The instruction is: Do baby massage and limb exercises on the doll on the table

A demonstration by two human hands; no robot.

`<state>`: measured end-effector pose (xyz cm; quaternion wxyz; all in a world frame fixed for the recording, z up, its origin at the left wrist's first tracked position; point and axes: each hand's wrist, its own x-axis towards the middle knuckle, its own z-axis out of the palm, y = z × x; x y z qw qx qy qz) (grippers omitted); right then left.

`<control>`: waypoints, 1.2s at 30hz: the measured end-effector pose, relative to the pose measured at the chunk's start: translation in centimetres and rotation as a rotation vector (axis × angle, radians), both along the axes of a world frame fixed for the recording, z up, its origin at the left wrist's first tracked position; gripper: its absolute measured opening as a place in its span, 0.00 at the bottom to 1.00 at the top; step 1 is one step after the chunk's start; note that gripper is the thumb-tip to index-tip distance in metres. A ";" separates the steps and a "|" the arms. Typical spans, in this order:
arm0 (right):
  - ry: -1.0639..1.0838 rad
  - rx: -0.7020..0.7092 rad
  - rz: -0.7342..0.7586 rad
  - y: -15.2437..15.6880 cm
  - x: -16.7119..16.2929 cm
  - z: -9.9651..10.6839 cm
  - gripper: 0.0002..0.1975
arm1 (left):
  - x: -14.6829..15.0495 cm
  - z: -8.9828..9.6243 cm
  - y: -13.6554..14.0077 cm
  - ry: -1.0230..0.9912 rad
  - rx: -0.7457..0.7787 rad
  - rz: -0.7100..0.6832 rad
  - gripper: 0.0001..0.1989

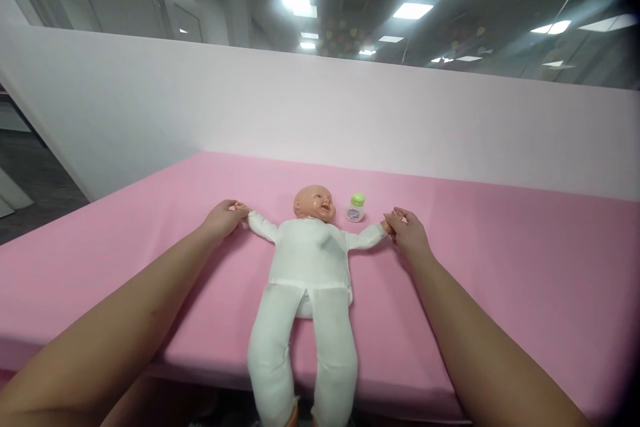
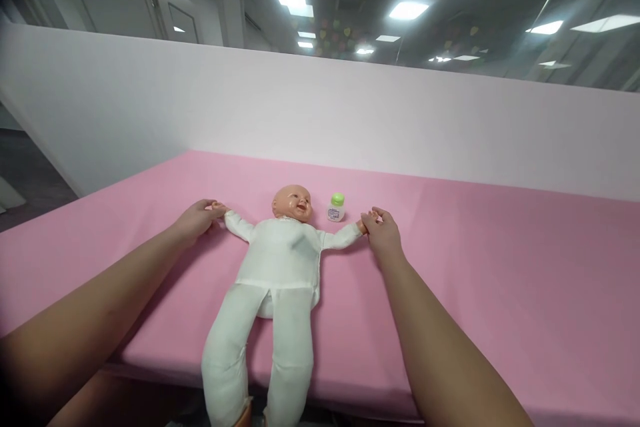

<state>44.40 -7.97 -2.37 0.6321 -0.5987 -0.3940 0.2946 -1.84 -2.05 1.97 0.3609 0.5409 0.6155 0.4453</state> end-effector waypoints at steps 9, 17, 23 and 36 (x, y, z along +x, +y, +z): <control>-0.208 -0.141 0.065 -0.2 -0.4 -0.1 0.26 | -0.5 -0.6 0.4 -0.069 -0.018 -0.085 0.31; -0.333 0.284 0.378 -4.2 -7.8 3.0 0.19 | 2.6 0.9 -2.7 -0.010 0.216 -0.360 0.28; -0.768 0.390 0.659 -6.0 -10.5 3.7 0.15 | 5.9 0.9 -5.7 0.545 0.435 -0.690 0.21; -0.842 0.315 0.742 -5.9 -10.1 4.0 0.13 | 6.2 0.6 -5.8 0.786 0.607 -0.711 0.21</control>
